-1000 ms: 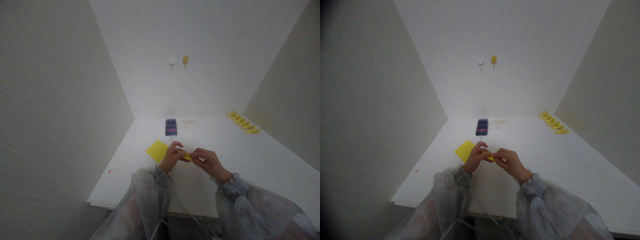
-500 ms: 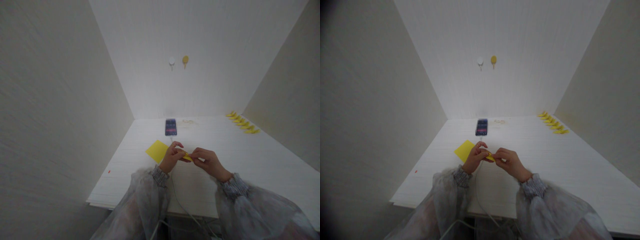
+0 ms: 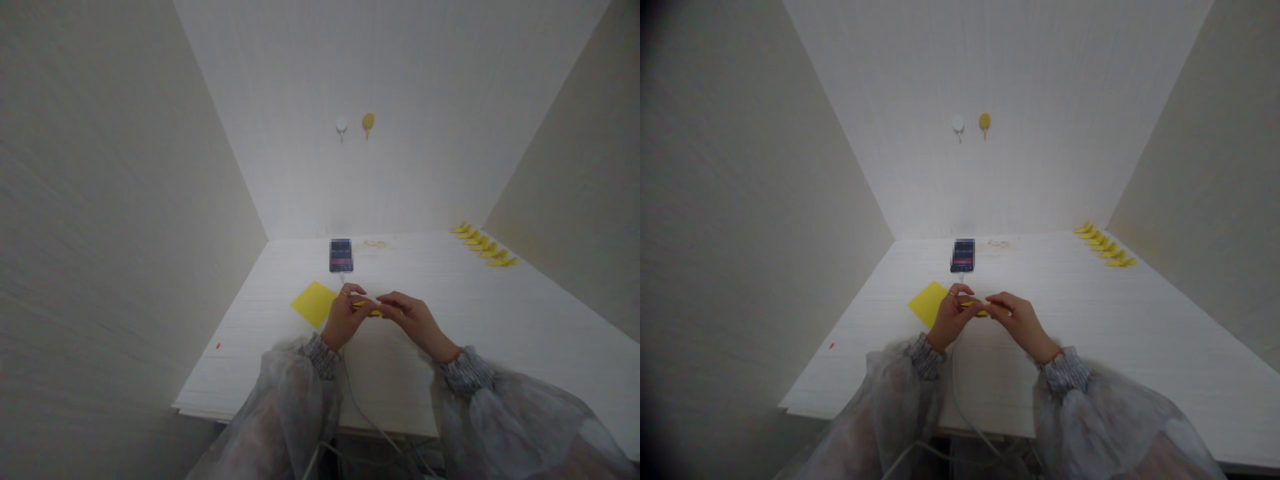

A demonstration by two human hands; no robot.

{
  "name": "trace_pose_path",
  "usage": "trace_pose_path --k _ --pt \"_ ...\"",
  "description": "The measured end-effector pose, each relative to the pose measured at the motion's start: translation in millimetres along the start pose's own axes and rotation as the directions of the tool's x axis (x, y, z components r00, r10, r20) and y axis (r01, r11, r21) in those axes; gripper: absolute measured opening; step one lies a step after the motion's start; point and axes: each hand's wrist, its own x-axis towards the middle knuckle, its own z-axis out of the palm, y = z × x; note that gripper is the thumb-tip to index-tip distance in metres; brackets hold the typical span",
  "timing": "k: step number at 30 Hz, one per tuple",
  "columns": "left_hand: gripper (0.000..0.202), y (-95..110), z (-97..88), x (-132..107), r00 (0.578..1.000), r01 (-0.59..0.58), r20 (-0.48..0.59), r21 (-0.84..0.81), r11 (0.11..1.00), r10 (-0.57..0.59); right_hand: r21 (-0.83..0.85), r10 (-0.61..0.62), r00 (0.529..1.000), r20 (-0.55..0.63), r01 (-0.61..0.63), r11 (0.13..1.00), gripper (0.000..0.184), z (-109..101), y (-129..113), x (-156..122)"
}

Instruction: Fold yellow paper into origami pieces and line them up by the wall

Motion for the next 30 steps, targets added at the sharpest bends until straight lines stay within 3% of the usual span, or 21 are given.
trace_pose_path --k 3,9,16,24,30 --pt "0.03 -1.1 -0.1 -0.6 0.998 -0.029 -0.05 0.119 0.992 0.036 0.033 0.05 0.999 -0.001 -0.05 0.998 0.021 1.9 0.0 0.6" --pt "0.026 -1.8 -0.5 -0.8 0.993 -0.066 -0.081 0.211 0.975 0.085 0.033 -0.029 0.998 -0.062 0.031 0.999 0.017 0.4 -7.4 -0.1" --pt "0.027 -0.8 0.8 -0.2 0.992 -0.089 -0.073 0.132 0.987 0.099 0.062 0.025 0.993 -0.118 -0.018 0.998 0.017 1.8 -17.3 -2.4" --pt "0.03 5.0 5.0 -0.6 0.997 -0.072 -0.025 -0.087 0.994 0.07 0.121 0.062 0.991 -0.118 -0.048 0.991 0.017 4.9 -17.5 -3.4" --pt "0.04 7.7 4.3 0.3 1.0 0.004 -0.024 -0.073 0.997 -0.006 0.081 0.056 0.992 -0.113 -0.047 0.996 0.017 5.8 -15.2 -3.9"
